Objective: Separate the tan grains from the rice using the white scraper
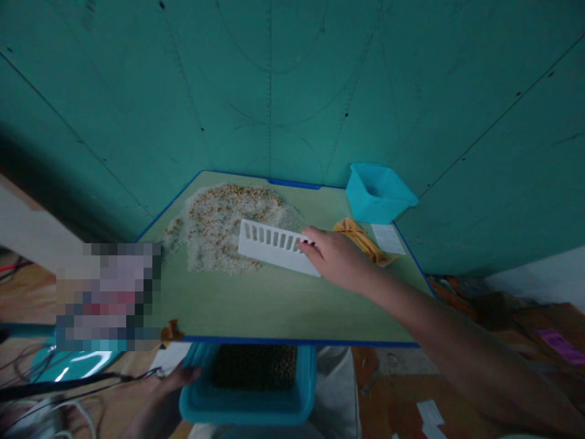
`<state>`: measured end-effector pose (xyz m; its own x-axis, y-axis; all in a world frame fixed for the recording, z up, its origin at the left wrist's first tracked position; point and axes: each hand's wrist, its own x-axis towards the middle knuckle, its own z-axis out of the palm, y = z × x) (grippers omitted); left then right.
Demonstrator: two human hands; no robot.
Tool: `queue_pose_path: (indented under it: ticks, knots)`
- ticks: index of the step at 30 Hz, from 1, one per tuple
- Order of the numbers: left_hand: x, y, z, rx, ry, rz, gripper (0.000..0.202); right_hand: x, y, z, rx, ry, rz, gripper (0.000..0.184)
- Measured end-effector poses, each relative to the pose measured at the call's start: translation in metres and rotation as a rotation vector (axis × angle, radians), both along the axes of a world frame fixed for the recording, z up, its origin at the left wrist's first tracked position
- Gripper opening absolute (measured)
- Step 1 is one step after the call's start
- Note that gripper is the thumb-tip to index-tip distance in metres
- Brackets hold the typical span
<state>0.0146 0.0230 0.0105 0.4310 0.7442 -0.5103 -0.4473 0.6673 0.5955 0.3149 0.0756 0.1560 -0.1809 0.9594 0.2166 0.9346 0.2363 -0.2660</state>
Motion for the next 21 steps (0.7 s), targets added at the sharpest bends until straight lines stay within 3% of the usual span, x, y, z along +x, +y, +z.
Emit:
queue_pose_path:
  ticks: [7,17,21]
  knots:
    - [0.001,-0.002,-0.004,-0.041,-0.027,-0.017,0.035,0.011,-0.018,0.001,-0.047,-0.053,-0.022,0.022]
    - [-0.003,0.0,-0.008,0.017,-0.041,-0.081,0.032,0.022,-0.035,0.0,-0.048,-0.051,-0.052,0.019]
    - [-0.003,-0.001,-0.009,0.02,-0.015,-0.045,0.038,0.022,-0.04,0.0,-0.067,-0.045,-0.054,0.019]
